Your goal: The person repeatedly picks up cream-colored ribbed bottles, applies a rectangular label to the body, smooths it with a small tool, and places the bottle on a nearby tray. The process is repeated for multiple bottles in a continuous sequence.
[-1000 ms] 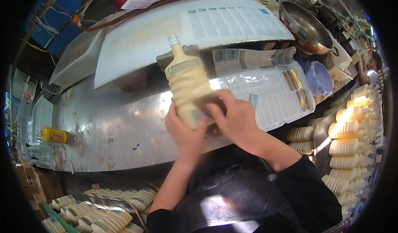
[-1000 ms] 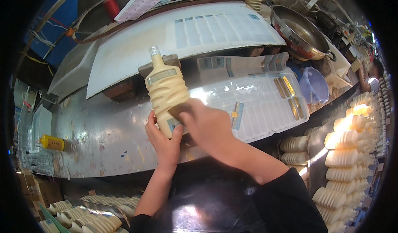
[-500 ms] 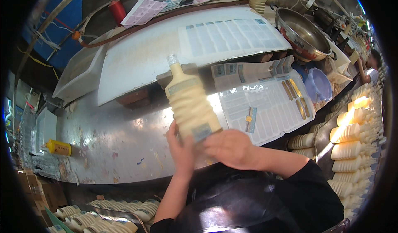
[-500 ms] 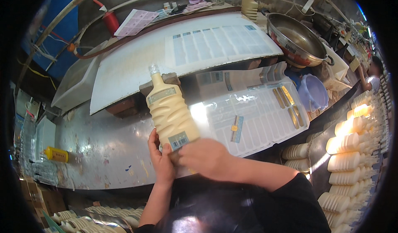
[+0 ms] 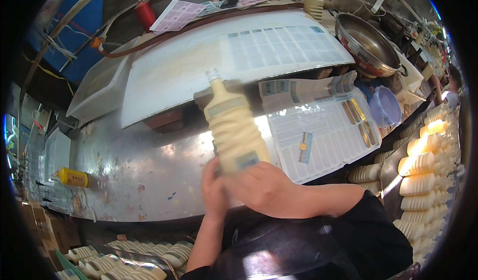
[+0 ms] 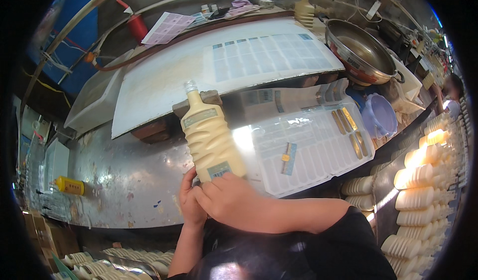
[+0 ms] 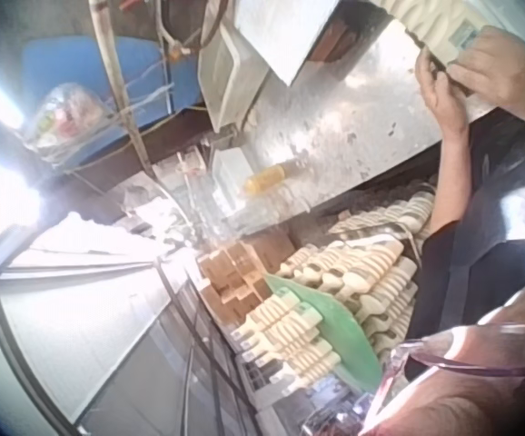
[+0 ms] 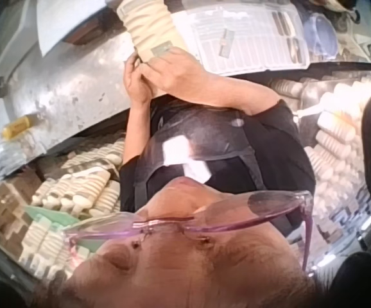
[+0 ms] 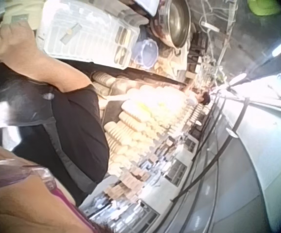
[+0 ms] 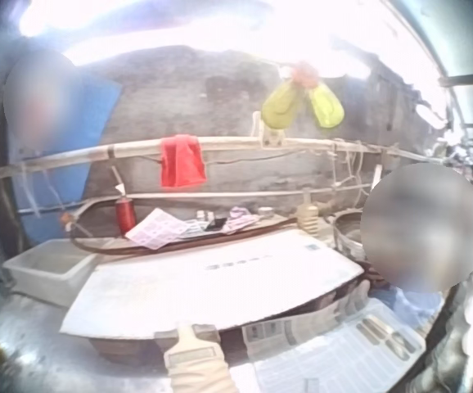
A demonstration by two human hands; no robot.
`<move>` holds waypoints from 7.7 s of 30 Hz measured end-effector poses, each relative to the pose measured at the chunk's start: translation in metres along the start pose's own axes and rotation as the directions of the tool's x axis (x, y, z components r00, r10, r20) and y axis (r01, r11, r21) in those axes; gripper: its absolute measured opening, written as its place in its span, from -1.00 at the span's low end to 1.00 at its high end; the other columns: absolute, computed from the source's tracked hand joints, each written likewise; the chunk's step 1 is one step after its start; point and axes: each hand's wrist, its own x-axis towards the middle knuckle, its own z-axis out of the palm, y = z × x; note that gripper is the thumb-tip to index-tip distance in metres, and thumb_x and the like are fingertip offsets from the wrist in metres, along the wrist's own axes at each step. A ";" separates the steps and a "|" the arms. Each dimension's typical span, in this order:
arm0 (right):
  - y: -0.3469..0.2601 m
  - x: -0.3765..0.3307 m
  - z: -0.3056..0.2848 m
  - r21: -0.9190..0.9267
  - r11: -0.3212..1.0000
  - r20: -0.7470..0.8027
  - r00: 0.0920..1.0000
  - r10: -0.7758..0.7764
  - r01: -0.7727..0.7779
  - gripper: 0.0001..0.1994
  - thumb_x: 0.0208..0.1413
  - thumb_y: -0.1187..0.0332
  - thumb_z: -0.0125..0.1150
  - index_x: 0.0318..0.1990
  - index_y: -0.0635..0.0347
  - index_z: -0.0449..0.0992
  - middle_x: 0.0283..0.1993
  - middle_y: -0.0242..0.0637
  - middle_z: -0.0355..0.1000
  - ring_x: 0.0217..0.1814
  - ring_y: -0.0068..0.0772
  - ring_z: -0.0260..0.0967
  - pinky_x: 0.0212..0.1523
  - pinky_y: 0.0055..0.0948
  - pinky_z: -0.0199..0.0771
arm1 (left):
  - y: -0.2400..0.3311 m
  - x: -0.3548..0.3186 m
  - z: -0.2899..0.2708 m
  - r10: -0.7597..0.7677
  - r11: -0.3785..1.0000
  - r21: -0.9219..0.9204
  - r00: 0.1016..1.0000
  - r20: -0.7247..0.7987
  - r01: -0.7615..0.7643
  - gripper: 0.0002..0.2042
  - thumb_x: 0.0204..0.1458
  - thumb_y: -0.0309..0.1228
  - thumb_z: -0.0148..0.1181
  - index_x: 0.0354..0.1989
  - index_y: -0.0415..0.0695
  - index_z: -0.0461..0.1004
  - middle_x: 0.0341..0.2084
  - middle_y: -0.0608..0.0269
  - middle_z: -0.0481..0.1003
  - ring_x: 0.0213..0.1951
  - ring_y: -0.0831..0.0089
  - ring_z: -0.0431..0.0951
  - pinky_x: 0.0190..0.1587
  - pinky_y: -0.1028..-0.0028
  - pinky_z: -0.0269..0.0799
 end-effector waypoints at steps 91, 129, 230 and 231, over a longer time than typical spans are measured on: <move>0.186 -0.238 -0.072 -0.426 0.128 -0.350 0.293 0.890 -0.896 -0.79 0.15 0.39 0.10 -0.16 0.33 0.55 -0.26 0.01 0.57 -0.24 0.09 0.59 -0.20 0.00 0.61 | 0.053 0.009 0.065 0.494 0.281 0.845 0.823 0.278 -0.454 -0.59 0.16 -0.42 0.14 0.18 -0.30 0.46 0.14 -0.08 0.36 0.20 0.01 0.37 0.32 0.14 0.20; 0.096 -0.332 -0.069 0.417 -0.028 -0.312 -0.172 0.934 -0.908 -0.77 0.18 0.35 0.27 -0.45 0.33 0.65 -0.62 -0.37 0.49 -0.63 -0.49 0.45 -0.59 -0.52 0.34 | 0.049 0.031 0.040 0.467 0.623 0.685 0.882 0.061 -0.377 -0.46 0.09 -0.46 0.23 0.28 -0.27 0.31 0.12 -0.05 0.31 0.10 0.12 0.38 0.12 0.24 0.40; 0.157 0.050 0.011 0.753 0.207 0.368 0.661 0.654 -0.624 -0.68 0.25 0.19 0.32 -0.01 0.21 0.47 -0.43 -0.44 0.40 -0.37 -0.65 0.32 -0.34 -0.52 0.34 | 0.075 0.119 0.070 0.073 0.985 0.168 0.982 -0.176 -0.044 -0.63 0.22 -0.44 0.32 0.14 -0.25 0.41 0.01 0.19 0.48 -0.01 0.49 0.48 0.06 0.46 0.46; 0.158 0.050 0.011 0.753 0.211 0.365 0.662 0.655 -0.624 -0.68 0.25 0.18 0.32 -0.01 0.21 0.47 -0.43 -0.44 0.40 -0.38 -0.65 0.32 -0.34 -0.52 0.34 | 0.076 0.118 0.071 0.067 0.986 0.164 0.982 -0.175 -0.038 -0.63 0.22 -0.44 0.32 0.14 -0.25 0.41 0.01 0.19 0.48 -0.01 0.49 0.48 0.06 0.46 0.46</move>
